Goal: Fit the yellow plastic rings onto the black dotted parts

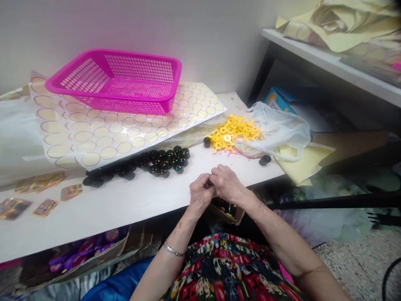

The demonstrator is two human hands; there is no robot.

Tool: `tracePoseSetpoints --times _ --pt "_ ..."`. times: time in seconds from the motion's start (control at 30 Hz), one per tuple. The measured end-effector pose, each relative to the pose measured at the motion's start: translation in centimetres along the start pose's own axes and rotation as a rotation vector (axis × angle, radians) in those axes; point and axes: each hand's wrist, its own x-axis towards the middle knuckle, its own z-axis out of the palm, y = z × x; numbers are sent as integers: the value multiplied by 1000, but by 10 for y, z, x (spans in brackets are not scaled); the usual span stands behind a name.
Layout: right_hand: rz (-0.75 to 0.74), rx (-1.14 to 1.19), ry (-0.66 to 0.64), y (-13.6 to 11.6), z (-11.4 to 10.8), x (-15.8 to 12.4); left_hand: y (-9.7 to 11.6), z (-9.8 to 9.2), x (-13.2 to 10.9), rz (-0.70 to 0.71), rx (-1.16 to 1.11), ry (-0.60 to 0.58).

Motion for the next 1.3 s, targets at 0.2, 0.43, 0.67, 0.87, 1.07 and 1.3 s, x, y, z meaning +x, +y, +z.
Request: tracePoseSetpoints --times 0.2,0.43,0.67,0.87,1.07,1.3 --pt "18 259 -3 13 -5 -3 -1 2 0 -44 -7 -9" --pt "333 427 317 64 6 22 -6 4 0 -113 -41 22" --pt "398 -143 232 75 20 62 -15 6 1 -46 -71 34" --pt "401 -138 390 79 22 55 -12 4 1 -23 10 3" --pt "248 61 443 66 29 -8 -9 3 2 -12 58 1" --pt "141 71 303 56 34 -49 -10 3 4 20 103 15"
